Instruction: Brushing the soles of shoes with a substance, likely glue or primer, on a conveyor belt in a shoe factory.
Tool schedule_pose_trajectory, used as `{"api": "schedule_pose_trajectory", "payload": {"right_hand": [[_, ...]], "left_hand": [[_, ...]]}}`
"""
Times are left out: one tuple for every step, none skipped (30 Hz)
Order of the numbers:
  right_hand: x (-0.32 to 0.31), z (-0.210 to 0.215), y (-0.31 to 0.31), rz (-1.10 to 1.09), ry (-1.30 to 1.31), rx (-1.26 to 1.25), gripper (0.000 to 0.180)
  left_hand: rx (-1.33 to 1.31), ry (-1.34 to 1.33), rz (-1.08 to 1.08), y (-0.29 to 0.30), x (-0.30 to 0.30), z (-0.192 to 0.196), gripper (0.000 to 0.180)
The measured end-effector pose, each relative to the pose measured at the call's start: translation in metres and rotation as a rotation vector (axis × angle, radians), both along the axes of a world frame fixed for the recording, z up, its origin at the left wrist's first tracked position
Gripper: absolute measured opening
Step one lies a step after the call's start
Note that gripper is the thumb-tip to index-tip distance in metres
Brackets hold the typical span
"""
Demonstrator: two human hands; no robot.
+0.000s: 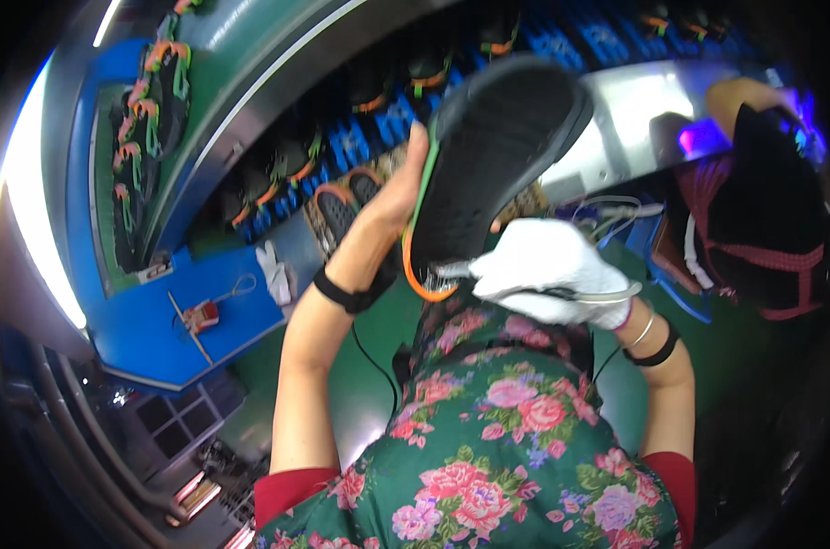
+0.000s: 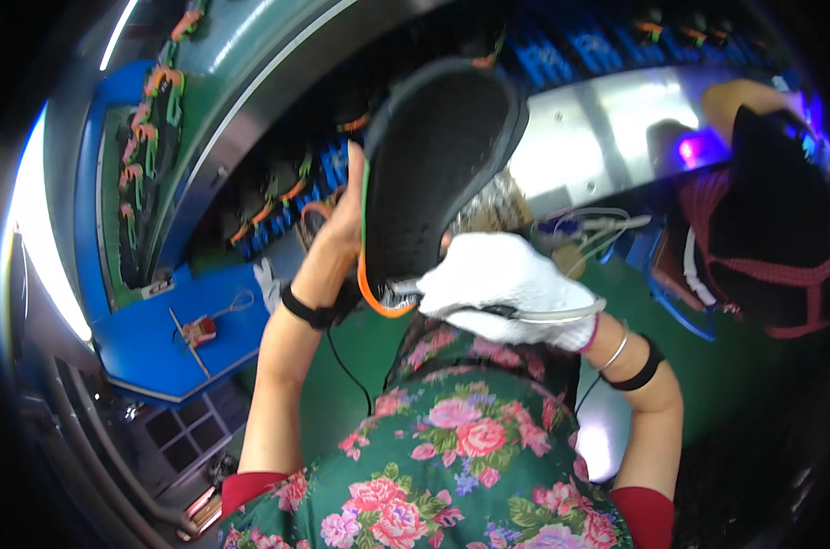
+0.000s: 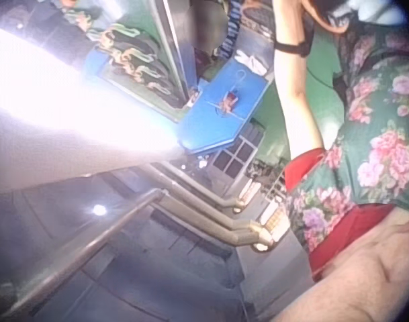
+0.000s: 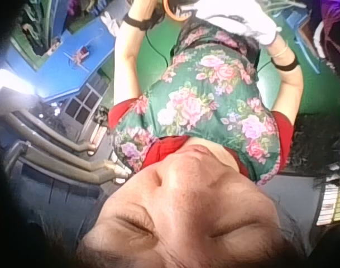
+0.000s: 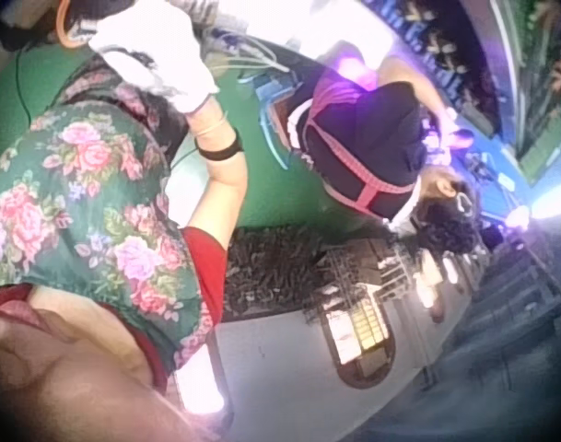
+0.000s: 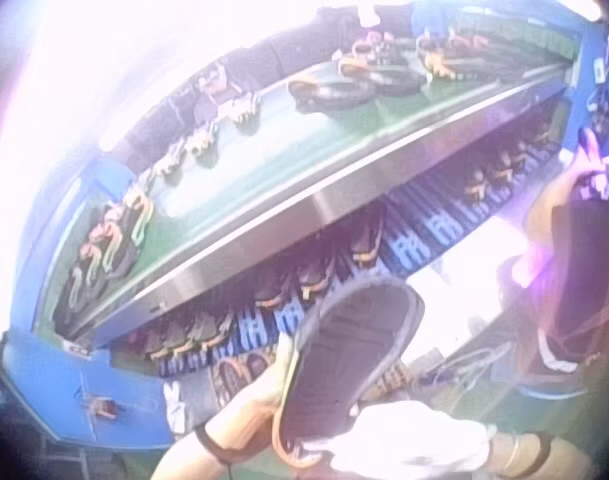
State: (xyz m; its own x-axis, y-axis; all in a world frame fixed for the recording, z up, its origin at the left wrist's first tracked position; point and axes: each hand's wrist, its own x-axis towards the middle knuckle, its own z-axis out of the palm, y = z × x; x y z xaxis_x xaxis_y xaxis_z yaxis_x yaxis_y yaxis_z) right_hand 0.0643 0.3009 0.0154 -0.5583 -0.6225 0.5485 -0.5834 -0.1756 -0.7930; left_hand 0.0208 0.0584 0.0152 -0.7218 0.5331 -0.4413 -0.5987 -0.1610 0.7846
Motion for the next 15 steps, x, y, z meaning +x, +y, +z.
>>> {"api": "schedule_pose_trajectory", "payload": {"right_hand": [[0.0, 0.007, -0.002, 0.001, -0.031, 0.05, 0.018], [0.002, 0.008, -0.003, 0.067, -0.207, 0.017, 0.016], [0.002, 0.009, -0.002, 0.128, -0.384, -0.014, 0.013], [0.004, 0.008, -0.001, 0.059, -0.499, -0.072, 0.012], [0.009, 0.01, 0.0, -0.016, -0.62, -0.132, 0.011], [0.011, 0.015, 0.001, -0.171, -0.671, -0.113, 0.016], [0.011, 0.021, 0.004, -0.283, -0.707, -0.112, 0.02], [0.01, 0.026, 0.005, -0.38, -0.615, -0.086, 0.02], [0.007, 0.03, 0.004, -0.475, -0.523, -0.062, 0.021], [0.004, 0.034, 0.005, -0.483, -0.508, -0.062, 0.021], [0.001, 0.036, 0.007, -0.511, -0.364, -0.049, 0.02], [-0.002, 0.038, 0.009, -0.532, -0.223, -0.033, 0.019], [-0.006, 0.041, 0.014, -0.535, -0.22, -0.031, 0.019], [-0.009, 0.045, 0.019, -0.501, -0.166, 0.007, 0.019], [-0.01, 0.048, 0.022, -0.465, -0.114, 0.046, 0.019]], "left_hand": [[-0.014, 0.015, 0.005, -0.006, -0.004, -0.008, 0.11], [0.164, -0.115, 0.063, -0.006, 0.001, -0.016, 0.109], [0.343, -0.25, 0.103, -0.003, 0.006, -0.022, 0.109], [0.408, -0.231, 0.131, -0.003, 0.008, -0.022, 0.11], [0.48, -0.224, 0.154, -0.003, 0.013, -0.023, 0.11], [0.486, -0.228, 0.19, -0.005, 0.017, -0.027, 0.103], [0.491, -0.24, 0.233, -0.006, 0.024, -0.034, 0.096], [0.419, -0.284, 0.349, -0.001, 0.032, -0.039, 0.085], [0.346, -0.328, 0.466, 0.002, 0.038, -0.046, 0.075], [0.598, -0.241, 0.292, -0.003, 0.044, -0.059, 0.058], [0.602, -0.238, 0.279, 0.003, 0.048, -0.059, 0.058], [0.579, -0.21, 0.341, 0.012, 0.053, -0.054, 0.053], [0.556, -0.184, 0.404, 0.02, 0.056, -0.05, 0.047], [0.489, -0.147, 0.4, 0.024, 0.056, -0.043, 0.046], [0.492, -0.146, 0.402, 0.023, 0.058, -0.045, 0.046]]}}
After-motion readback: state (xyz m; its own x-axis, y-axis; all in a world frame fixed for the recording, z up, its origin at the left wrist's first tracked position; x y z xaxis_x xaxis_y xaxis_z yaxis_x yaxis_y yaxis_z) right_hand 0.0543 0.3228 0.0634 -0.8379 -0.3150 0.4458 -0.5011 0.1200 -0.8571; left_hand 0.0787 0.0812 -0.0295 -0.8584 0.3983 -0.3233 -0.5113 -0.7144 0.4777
